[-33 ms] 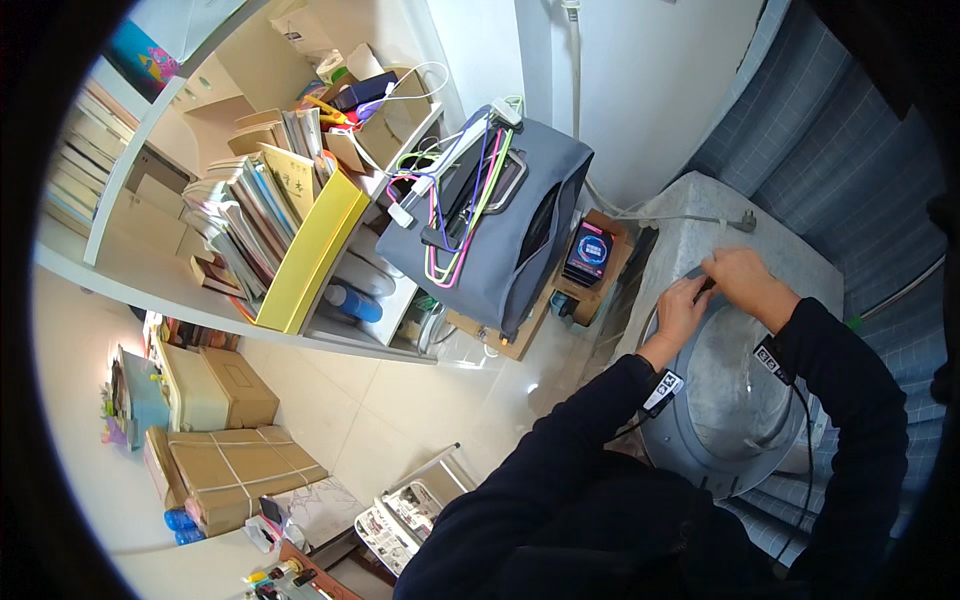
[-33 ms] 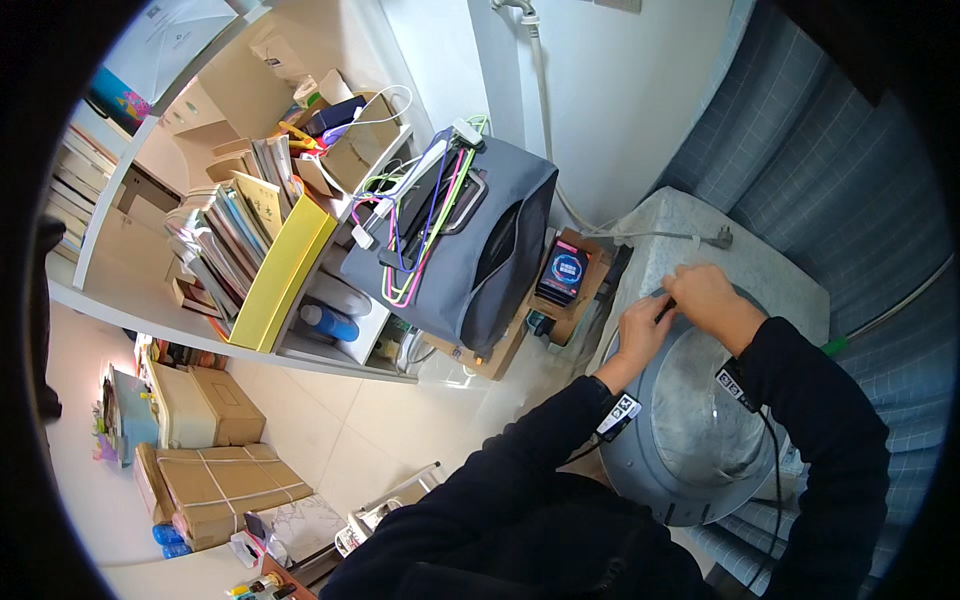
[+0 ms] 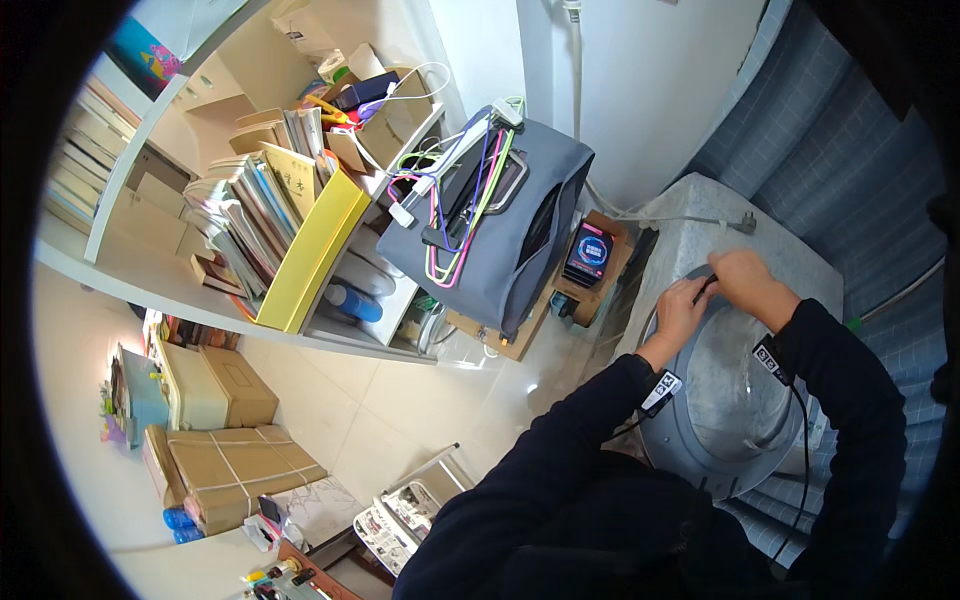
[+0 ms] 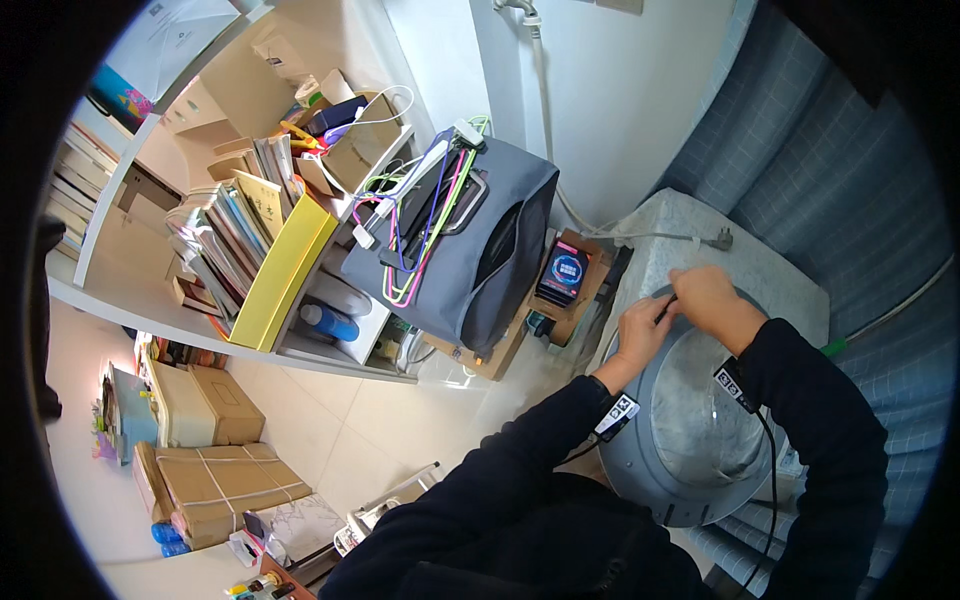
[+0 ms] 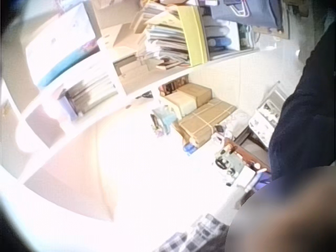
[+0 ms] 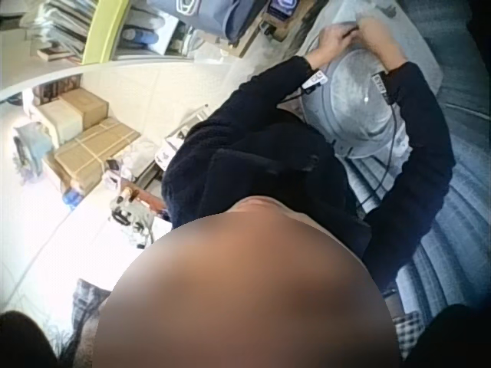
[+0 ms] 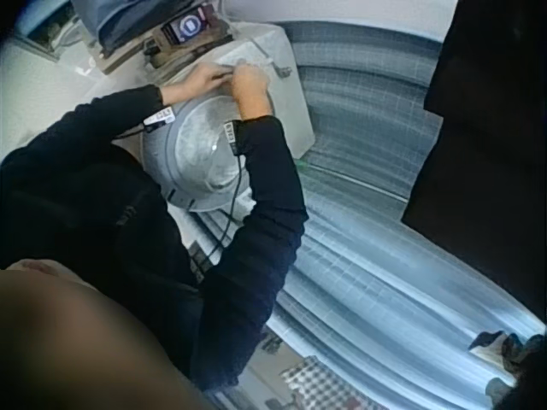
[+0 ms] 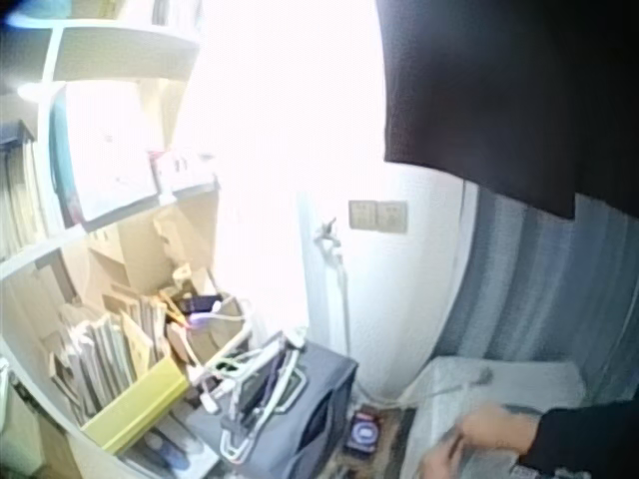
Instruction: The person uses a screwdriver to remove screws from the circular door frame of a washing machine. They systematically loosen and remove multiple screws around the perimeter of the door while holding the frame steady with the other hand.
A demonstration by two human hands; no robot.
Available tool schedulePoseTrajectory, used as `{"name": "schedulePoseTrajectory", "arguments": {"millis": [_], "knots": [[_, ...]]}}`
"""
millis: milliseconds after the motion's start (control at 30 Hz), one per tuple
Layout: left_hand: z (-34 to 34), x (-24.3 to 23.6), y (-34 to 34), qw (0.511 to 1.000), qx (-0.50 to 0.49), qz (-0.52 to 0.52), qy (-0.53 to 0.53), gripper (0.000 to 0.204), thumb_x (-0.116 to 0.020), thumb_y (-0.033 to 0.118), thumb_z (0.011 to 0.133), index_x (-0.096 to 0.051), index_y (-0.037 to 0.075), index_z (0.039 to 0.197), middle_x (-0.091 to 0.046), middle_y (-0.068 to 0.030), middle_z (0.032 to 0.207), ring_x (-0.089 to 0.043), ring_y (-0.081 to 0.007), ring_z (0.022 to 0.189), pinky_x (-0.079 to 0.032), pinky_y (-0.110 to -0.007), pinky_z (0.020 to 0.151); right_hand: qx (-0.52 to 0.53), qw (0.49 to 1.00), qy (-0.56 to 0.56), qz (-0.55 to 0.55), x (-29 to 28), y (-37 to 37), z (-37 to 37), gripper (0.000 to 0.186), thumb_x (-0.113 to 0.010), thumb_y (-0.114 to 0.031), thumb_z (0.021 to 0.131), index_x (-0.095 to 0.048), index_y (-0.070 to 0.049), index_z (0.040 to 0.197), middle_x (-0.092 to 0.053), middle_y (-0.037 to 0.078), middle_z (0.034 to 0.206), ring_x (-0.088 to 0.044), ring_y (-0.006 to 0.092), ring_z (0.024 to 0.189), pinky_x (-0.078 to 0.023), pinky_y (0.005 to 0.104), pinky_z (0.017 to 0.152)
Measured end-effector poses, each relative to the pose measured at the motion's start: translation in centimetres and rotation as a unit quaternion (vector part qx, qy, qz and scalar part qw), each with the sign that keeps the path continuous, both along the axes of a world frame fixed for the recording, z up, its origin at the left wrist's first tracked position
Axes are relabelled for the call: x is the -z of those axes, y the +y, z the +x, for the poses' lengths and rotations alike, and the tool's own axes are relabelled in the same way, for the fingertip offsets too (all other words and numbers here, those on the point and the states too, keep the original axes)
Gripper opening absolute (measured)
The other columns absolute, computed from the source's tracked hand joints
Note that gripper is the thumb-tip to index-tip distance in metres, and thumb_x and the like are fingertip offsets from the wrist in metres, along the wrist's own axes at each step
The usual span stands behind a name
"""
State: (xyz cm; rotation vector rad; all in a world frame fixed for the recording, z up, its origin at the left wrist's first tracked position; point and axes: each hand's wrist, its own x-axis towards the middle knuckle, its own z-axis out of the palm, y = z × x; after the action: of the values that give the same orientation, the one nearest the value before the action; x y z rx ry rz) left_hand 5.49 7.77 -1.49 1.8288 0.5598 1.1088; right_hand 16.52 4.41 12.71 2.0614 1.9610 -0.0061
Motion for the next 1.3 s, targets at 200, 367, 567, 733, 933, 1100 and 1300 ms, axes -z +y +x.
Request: {"name": "schedulePoseTrajectory", "arguments": {"millis": [200,367,567,733,933,1100,1300], "knots": [[0.2,-0.2,0.3,0.999,0.029,0.017,-0.005,0.019,-0.071,0.012,0.075,-0.068,0.007,0.093,-0.066,-0.0119,0.078,-0.063,-0.0328,0.077,-0.049,-0.043,0.071,0.335,0.898,0.243,-0.148,-0.4,0.9,1.6,0.048,-0.072,-0.041,0.077,-0.068,0.006,0.083,-0.067,0.026,0.084,-0.067,0.0382,0.080,-0.051,0.0451,0.066],[0.6,0.1,1.6,0.995,0.081,0.028,0.058,0.019,-0.070,0.015,0.076,-0.069,0.010,0.094,-0.067,-0.0122,0.080,-0.062,-0.0328,0.079,-0.047,-0.044,0.075,0.217,0.953,0.149,-0.147,0.9,1.6,3.3,0.052,-0.075,-0.042,0.073,-0.068,0.008,0.082,-0.065,0.030,0.084,-0.065,0.0426,0.080,-0.051,0.0455,0.072],[1.2,0.6,6.3,0.952,0.282,0.116,0.007,0.025,-0.064,0.016,0.082,-0.066,0.007,0.105,-0.063,-0.0173,0.085,-0.058,-0.0361,0.086,-0.044,-0.046,0.077,0.134,0.972,0.082,-0.175,0.9,1.8,3.4,0.032,-0.071,-0.040,0.076,-0.075,-0.010,0.086,-0.069,0.017,0.085,-0.065,0.0358,0.085,-0.051,0.0443,0.078],[2.0,1.6,8.1,0.913,0.391,0.059,0.103,0.023,-0.070,0.021,0.079,-0.067,0.002,0.092,-0.064,-0.0199,0.082,-0.062,-0.0365,0.080,-0.046,-0.044,0.070,-0.159,0.983,-0.042,-0.084,0.9,1.2,2.7,0.021,-0.067,-0.032,0.080,-0.074,-0.015,0.090,-0.070,0.011,0.091,-0.066,0.0279,0.089,-0.049,0.0412,0.075],[0.6,1.7,3.7,0.975,0.187,0.096,0.069,0.020,-0.071,0.018,0.078,-0.065,0.003,0.090,-0.060,-0.0168,0.081,-0.058,-0.0353,0.081,-0.046,-0.044,0.069,-0.084,0.994,-0.057,-0.038,1.8,-0.2,1.7,0.031,-0.067,-0.037,0.081,-0.071,-0.008,0.090,-0.069,0.014,0.096,-0.065,0.0278,0.095,-0.048,0.0422,0.077],[0.4,1.1,3.1,0.982,0.156,0.107,0.019,0.023,-0.068,0.018,0.082,-0.064,0.001,0.097,-0.060,-0.0175,0.081,-0.059,-0.0356,0.080,-0.047,-0.044,0.069,0.208,0.966,0.105,-0.113,2.5,1.4,3.7,0.046,-0.066,-0.049,0.082,-0.071,-0.003,0.091,-0.069,0.020,0.091,-0.067,0.0313,0.091,-0.051,0.0434,0.076],[0.2,1.3,2.6,0.987,0.114,0.093,0.069,0.025,-0.068,0.017,0.080,-0.066,0.006,0.103,-0.061,-0.0173,0.080,-0.059,-0.0350,0.079,-0.047,-0.044,0.069,0.139,0.974,0.073,-0.162,4.1,2.7,3.7,0.040,-0.065,-0.044,0.082,-0.073,-0.005,0.090,-0.070,0.017,0.093,-0.066,0.0369,0.088,-0.052,0.0431,0.077]]}}
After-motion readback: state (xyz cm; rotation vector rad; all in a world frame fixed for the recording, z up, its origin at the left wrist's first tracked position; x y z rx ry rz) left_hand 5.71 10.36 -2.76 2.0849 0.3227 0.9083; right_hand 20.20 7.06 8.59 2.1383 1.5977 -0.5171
